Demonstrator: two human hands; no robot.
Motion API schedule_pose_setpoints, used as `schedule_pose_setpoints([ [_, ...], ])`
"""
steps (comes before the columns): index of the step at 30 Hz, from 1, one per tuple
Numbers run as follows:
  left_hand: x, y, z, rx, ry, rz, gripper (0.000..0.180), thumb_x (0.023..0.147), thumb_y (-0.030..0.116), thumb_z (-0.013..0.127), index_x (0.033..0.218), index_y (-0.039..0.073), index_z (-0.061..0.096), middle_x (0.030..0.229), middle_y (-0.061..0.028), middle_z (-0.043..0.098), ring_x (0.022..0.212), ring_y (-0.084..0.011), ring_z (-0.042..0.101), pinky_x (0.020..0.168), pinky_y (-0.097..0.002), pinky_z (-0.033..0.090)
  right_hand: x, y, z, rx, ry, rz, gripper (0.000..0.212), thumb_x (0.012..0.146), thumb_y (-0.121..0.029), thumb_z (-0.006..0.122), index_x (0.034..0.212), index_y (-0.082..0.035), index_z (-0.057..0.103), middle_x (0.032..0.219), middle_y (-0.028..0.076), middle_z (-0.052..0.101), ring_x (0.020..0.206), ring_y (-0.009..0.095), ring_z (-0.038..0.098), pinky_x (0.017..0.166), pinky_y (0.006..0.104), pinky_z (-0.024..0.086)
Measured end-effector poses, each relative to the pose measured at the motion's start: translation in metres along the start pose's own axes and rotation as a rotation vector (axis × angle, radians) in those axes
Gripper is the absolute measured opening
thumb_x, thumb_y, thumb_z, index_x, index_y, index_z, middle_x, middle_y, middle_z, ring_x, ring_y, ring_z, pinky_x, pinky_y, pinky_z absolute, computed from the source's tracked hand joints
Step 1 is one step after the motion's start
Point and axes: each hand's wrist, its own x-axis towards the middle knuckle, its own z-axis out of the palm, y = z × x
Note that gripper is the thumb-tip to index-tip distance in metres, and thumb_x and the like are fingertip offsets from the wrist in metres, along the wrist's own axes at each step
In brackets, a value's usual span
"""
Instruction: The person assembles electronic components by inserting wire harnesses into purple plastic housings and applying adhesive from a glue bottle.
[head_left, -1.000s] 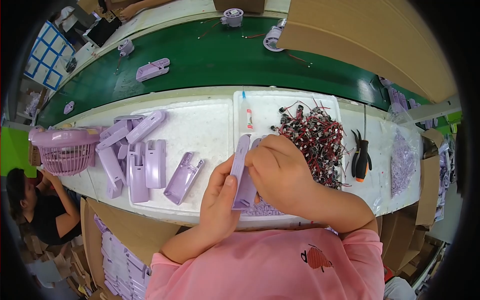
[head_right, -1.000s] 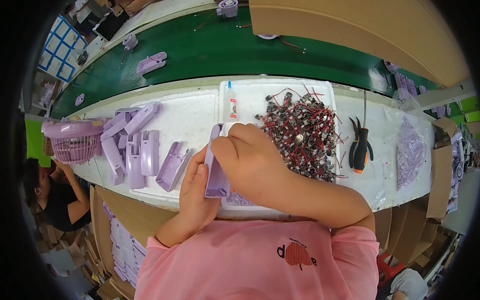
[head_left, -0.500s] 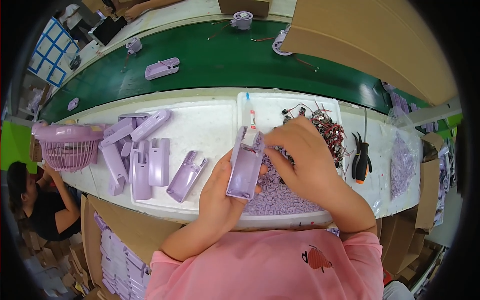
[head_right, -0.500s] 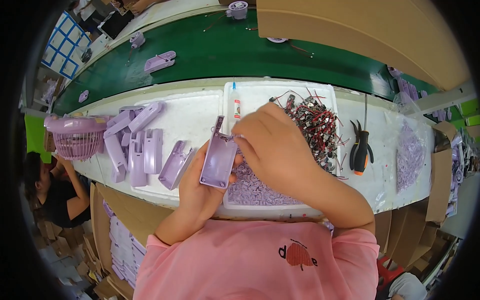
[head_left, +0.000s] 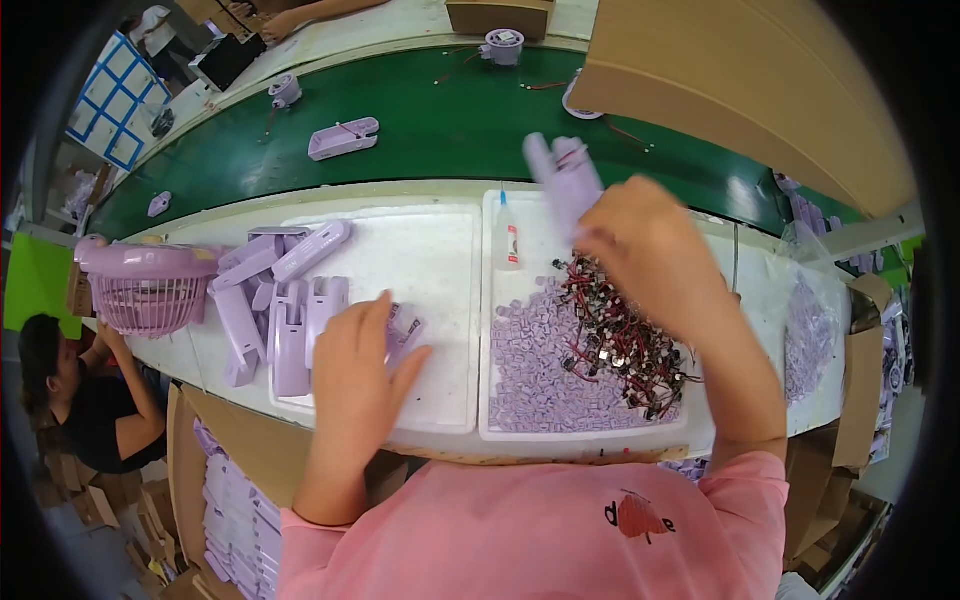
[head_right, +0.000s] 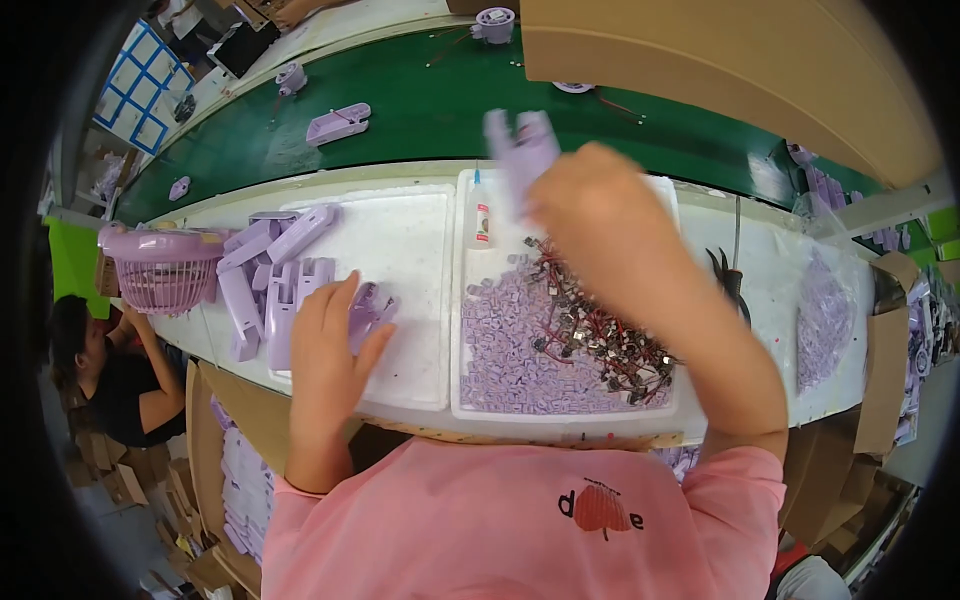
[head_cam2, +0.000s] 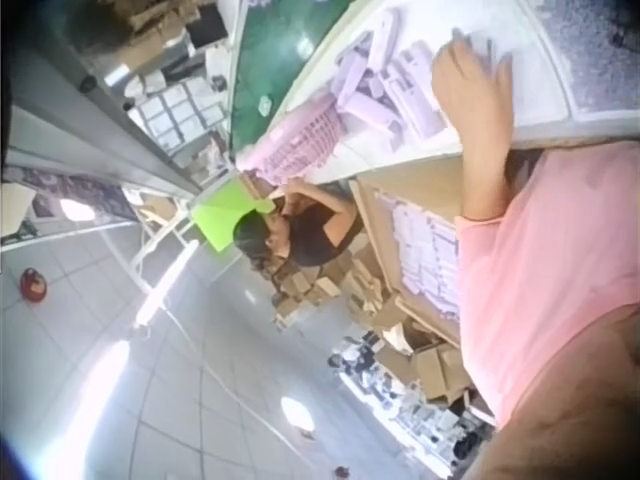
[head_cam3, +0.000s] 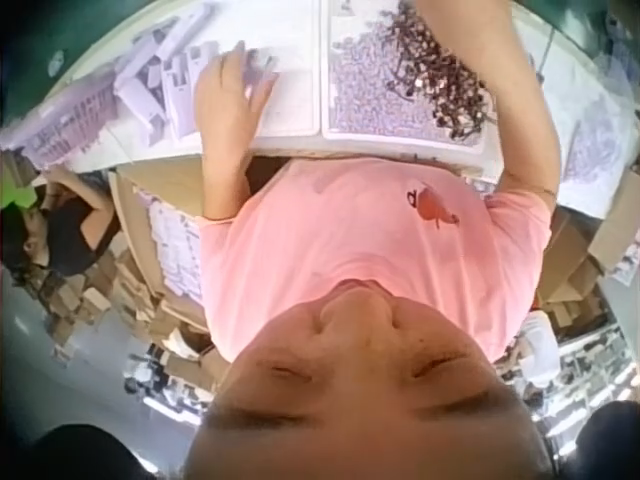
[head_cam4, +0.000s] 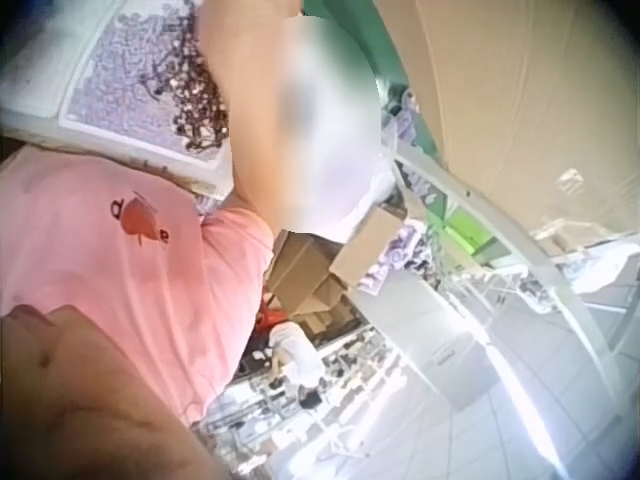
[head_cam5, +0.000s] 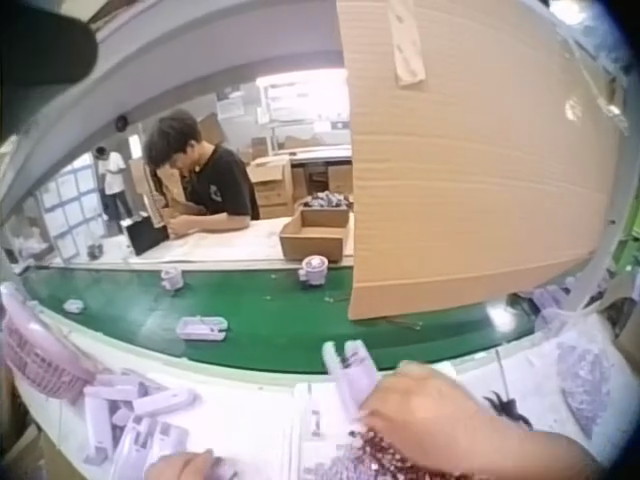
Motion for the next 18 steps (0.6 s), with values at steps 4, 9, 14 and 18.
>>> schedule_pose_setpoints([
  [4,-0.015,-0.017,0.001,0.119,-0.170,-0.083,0.066,0.071,0.026,0.073,0.123,-0.005,0.045,0.103,-0.0170,0.055,0.092,-0.0318,0.052,0.077,-0.0398,0.041,0.002,0.094,0.000,-0.245,-0.145,0.362,0.013,0.073,-0.012,0.064,0.078,0.000,0.064,0.081,0.015,0.062,0.087,0.033,0.057,0.078,0.0402,0.044],
  [9,-0.013,-0.015,0.013,0.084,-0.121,-0.174,0.064,0.072,0.021,0.072,0.123,-0.006,0.044,0.098,-0.0188,0.056,0.089,-0.0338,0.054,0.076,-0.0407,0.043,-0.010,0.149,0.010,-0.395,-0.305,0.524,0.017,0.077,-0.016,0.062,0.087,-0.002,0.064,0.088,0.018,0.061,0.090,0.035,0.057,0.077,0.0430,0.046],
  [14,-0.002,-0.001,0.010,-0.592,-0.014,-0.403,0.060,0.076,0.013,0.068,0.126,-0.005,0.041,0.097,-0.0129,0.057,0.090,-0.0251,0.058,0.076,-0.0366,0.047,-0.010,0.071,0.002,-0.143,-0.037,0.292,0.012,0.079,-0.011,0.060,0.085,-0.001,0.062,0.085,0.014,0.058,0.087,0.033,0.057,0.074,0.0399,0.046],
  [18,0.008,0.007,0.005,-1.439,-0.116,-0.609,0.051,0.076,0.006,0.069,0.120,-0.001,0.045,0.090,-0.0034,0.055,0.088,-0.0125,0.057,0.070,-0.0277,0.048,-0.009,0.000,0.023,0.112,-0.334,-0.020,0.010,0.077,-0.011,0.058,0.081,-0.003,0.062,0.079,0.012,0.056,0.080,0.030,0.057,0.071,0.0394,0.046],
])
